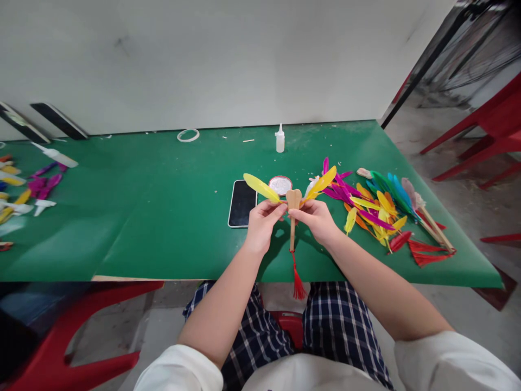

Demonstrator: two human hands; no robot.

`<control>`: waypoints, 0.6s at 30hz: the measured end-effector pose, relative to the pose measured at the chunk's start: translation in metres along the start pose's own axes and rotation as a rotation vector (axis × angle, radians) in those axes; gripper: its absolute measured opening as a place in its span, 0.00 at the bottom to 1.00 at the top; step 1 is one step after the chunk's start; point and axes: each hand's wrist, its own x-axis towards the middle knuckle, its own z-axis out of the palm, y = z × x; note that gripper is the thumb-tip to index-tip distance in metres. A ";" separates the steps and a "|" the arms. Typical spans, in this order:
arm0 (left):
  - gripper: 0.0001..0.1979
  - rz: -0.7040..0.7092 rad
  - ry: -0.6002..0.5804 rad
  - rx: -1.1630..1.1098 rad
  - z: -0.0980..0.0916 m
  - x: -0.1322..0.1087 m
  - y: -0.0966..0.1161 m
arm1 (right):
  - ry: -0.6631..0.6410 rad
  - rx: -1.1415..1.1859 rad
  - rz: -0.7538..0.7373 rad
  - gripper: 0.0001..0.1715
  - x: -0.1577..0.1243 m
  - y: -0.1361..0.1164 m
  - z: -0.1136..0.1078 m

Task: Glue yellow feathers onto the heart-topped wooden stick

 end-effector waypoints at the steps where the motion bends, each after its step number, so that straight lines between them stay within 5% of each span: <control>1: 0.09 -0.001 0.000 0.001 0.000 0.000 0.000 | -0.002 0.002 -0.001 0.15 0.000 0.000 0.000; 18: 0.08 0.006 -0.016 -0.018 -0.001 0.000 -0.001 | -0.010 0.003 -0.003 0.15 -0.001 -0.001 0.001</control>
